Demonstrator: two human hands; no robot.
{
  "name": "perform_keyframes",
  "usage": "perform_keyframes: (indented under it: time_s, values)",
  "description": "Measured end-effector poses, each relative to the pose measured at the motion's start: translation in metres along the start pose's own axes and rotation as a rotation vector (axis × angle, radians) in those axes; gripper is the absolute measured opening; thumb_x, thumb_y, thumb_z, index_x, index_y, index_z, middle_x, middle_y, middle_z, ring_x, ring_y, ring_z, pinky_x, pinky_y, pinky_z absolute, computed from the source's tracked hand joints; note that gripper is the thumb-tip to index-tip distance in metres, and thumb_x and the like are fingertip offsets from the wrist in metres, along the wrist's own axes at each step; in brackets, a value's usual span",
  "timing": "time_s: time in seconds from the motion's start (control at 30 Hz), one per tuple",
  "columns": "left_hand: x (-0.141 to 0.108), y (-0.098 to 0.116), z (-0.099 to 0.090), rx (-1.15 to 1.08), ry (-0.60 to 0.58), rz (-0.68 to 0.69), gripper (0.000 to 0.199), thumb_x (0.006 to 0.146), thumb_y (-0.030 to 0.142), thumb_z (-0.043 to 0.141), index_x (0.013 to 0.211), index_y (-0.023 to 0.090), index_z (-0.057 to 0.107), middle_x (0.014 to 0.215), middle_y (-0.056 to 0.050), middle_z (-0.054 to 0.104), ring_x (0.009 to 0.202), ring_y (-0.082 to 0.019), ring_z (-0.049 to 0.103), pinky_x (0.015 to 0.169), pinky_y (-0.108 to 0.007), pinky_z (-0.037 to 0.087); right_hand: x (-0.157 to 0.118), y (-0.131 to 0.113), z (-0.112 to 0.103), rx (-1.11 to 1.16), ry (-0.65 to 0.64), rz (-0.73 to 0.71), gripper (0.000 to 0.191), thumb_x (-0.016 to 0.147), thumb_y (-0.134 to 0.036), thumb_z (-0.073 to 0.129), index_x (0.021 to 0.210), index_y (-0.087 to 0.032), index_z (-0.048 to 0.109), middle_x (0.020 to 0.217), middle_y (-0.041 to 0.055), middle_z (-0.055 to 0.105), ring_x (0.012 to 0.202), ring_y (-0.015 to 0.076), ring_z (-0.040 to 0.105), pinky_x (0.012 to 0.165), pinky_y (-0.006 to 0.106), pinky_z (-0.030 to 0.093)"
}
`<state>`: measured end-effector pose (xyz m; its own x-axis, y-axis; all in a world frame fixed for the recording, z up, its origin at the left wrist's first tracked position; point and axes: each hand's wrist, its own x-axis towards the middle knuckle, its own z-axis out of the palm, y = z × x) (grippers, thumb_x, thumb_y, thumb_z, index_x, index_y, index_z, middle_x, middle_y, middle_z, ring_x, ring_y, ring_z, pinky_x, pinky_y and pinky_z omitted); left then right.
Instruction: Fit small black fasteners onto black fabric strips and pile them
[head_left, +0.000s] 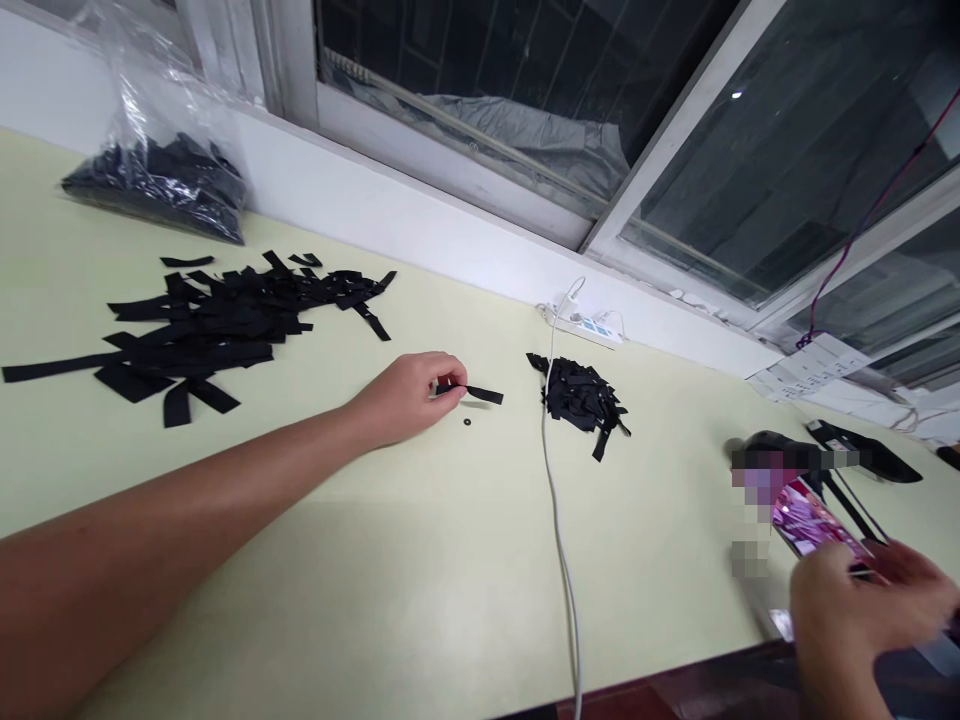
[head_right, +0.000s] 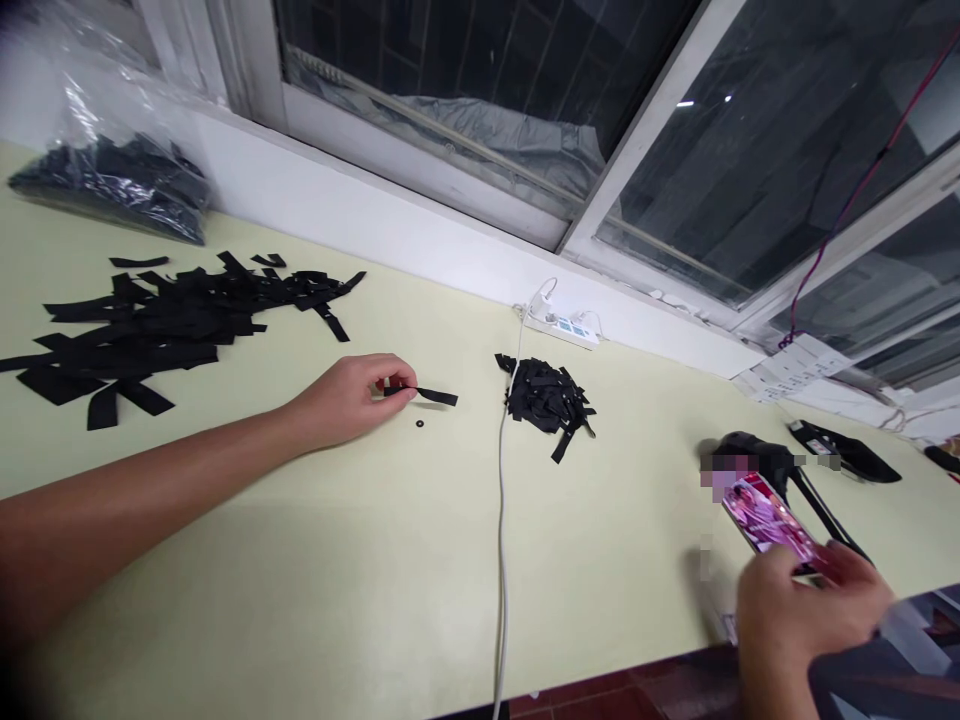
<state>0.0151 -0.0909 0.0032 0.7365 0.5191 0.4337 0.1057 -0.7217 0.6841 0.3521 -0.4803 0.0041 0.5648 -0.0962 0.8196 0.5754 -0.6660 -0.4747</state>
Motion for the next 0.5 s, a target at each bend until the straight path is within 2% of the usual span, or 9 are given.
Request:
perform_keyframes:
  time_s: [0.03, 0.1, 0.17, 0.23, 0.27, 0.3, 0.37, 0.43, 0.5]
  values:
    - [0.0, 0.0, 0.0, -0.005, 0.013, 0.001, 0.008, 0.086, 0.025, 0.058, 0.084, 0.022, 0.065, 0.087, 0.001, 0.067, 0.076, -0.014, 0.058, 0.062, -0.026, 0.042, -0.01, -0.03, 0.0, 0.058, -0.034, -0.007, 0.039, 0.077, -0.042, 0.063, 0.111, -0.023, 0.065, 0.095, 0.0235, 0.066, 0.084, 0.0382, 0.067, 0.059, 0.051, 0.05]
    - [0.001, 0.001, 0.0, -0.019, 0.064, -0.002, 0.008, 0.087, 0.026, 0.059, 0.085, 0.021, 0.065, 0.086, 0.001, 0.067, 0.076, -0.014, 0.058, 0.064, -0.026, 0.043, -0.032, -0.098, 0.003, 0.172, -0.391, -0.159, 0.031, 0.083, -0.042, 0.059, 0.101, -0.019, 0.068, 0.092, 0.0161, 0.069, 0.081, 0.0313, 0.068, 0.053, 0.04, 0.051]
    - [0.003, 0.0, -0.001, -0.041, 0.153, -0.01, 0.008, 0.087, 0.027, 0.06, 0.085, 0.02, 0.066, 0.085, 0.0, 0.067, 0.077, -0.014, 0.059, 0.067, -0.027, 0.045, -0.054, -0.169, 0.01, 0.27, -0.73, -0.361, 0.03, 0.087, -0.041, 0.057, 0.106, -0.02, 0.068, 0.098, 0.0122, 0.07, 0.083, 0.025, 0.067, 0.048, 0.029, 0.048]
    - [0.005, -0.003, -0.001, -0.07, 0.26, -0.035, 0.009, 0.087, 0.028, 0.061, 0.086, 0.02, 0.065, 0.084, -0.001, 0.067, 0.076, -0.015, 0.059, 0.067, -0.027, 0.046, -0.073, -0.231, 0.023, 0.338, -1.033, -0.541, 0.03, 0.093, -0.036, 0.052, 0.113, -0.021, 0.067, 0.103, 0.0103, 0.07, 0.088, 0.0213, 0.066, 0.059, 0.028, 0.052]
    - [0.006, -0.004, -0.002, -0.083, 0.309, -0.054, 0.01, 0.087, 0.029, 0.061, 0.087, 0.02, 0.065, 0.083, -0.001, 0.067, 0.075, -0.015, 0.06, 0.067, -0.027, 0.046, -0.082, -0.255, 0.03, 0.328, -1.133, -0.615, 0.03, 0.094, -0.035, 0.051, 0.115, -0.021, 0.066, 0.105, 0.0101, 0.07, 0.09, 0.0209, 0.066, 0.067, 0.03, 0.053]
    - [0.007, -0.006, -0.003, -0.09, 0.351, -0.075, 0.011, 0.086, 0.029, 0.061, 0.087, 0.019, 0.065, 0.083, -0.001, 0.067, 0.075, -0.015, 0.06, 0.066, -0.028, 0.046, -0.09, -0.275, 0.037, 0.299, -1.214, -0.671, 0.031, 0.094, -0.034, 0.051, 0.118, -0.021, 0.065, 0.106, 0.0102, 0.069, 0.089, 0.021, 0.066, 0.071, 0.032, 0.052]
    - [0.008, -0.009, -0.004, -0.094, 0.401, -0.107, 0.011, 0.086, 0.03, 0.062, 0.087, 0.019, 0.064, 0.083, -0.002, 0.067, 0.073, -0.015, 0.059, 0.064, -0.027, 0.046, -0.102, -0.298, 0.05, 0.241, -1.316, -0.73, 0.029, 0.093, -0.03, 0.052, 0.117, -0.021, 0.066, 0.104, 0.01, 0.069, 0.09, 0.0222, 0.066, 0.073, 0.032, 0.05]
    - [0.008, -0.011, -0.005, -0.09, 0.406, -0.114, 0.01, 0.085, 0.029, 0.063, 0.086, 0.019, 0.064, 0.083, -0.001, 0.067, 0.071, -0.014, 0.058, 0.063, -0.027, 0.045, -0.109, -0.303, 0.059, 0.256, -1.327, -0.722, 0.027, 0.093, -0.025, 0.05, 0.114, -0.022, 0.067, 0.101, 0.0083, 0.07, 0.092, 0.0218, 0.065, 0.075, 0.032, 0.048]
    - [0.008, -0.012, -0.004, -0.081, 0.374, -0.112, 0.009, 0.086, 0.028, 0.062, 0.087, 0.02, 0.064, 0.081, 0.0, 0.066, 0.064, -0.012, 0.054, 0.061, -0.027, 0.044, -0.11, -0.298, 0.064, 0.303, -1.29, -0.674, 0.025, 0.093, -0.022, 0.049, 0.108, -0.022, 0.068, 0.098, 0.0067, 0.07, 0.088, 0.0198, 0.065, 0.076, 0.031, 0.046]
